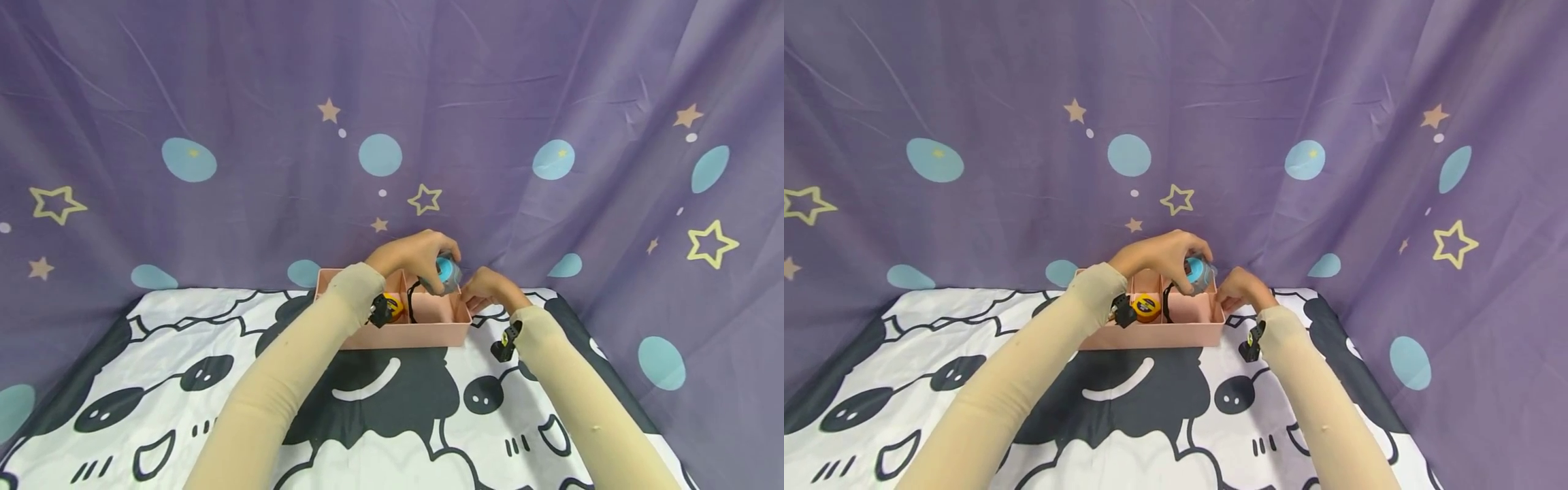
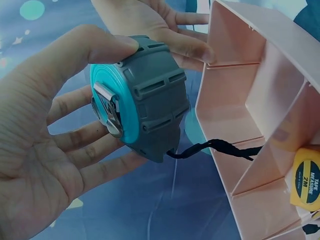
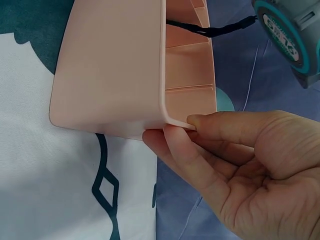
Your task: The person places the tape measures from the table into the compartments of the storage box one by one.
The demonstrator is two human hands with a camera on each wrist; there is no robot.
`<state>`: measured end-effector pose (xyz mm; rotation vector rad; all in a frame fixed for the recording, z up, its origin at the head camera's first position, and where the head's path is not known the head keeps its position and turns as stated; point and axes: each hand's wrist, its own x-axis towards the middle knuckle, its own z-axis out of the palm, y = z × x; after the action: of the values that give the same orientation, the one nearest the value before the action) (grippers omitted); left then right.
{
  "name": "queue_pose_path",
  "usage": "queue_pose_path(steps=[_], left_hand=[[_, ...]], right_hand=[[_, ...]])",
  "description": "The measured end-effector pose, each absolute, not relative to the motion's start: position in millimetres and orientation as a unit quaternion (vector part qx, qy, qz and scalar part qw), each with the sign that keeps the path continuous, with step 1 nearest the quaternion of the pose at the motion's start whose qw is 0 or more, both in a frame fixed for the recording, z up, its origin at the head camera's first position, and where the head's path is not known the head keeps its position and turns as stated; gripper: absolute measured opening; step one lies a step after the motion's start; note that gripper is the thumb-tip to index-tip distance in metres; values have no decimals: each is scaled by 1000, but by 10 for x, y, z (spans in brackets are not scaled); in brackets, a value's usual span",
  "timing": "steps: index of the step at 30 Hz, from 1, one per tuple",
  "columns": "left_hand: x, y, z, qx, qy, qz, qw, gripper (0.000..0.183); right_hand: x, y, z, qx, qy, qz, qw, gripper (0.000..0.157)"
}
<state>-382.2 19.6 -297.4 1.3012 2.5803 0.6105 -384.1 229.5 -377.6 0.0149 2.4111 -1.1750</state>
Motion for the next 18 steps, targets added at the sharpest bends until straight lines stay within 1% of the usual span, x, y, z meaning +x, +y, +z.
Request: queue_pose_path(steps=[2, 11, 18], left_hand=[[-3844, 191, -2991, 431, 874, 203, 95, 63], [-3894, 182, -3092, 423, 876, 205, 106, 59], [-3900, 202, -3112, 422, 878, 203, 103, 60]], right_hand=[[-3847, 2292, -3782, 4, 873, -431, 229, 31], [-3823, 2274, -3801, 5, 875, -430, 220, 23], [-3853, 2295, -3798, 2, 876, -430, 217, 22]])
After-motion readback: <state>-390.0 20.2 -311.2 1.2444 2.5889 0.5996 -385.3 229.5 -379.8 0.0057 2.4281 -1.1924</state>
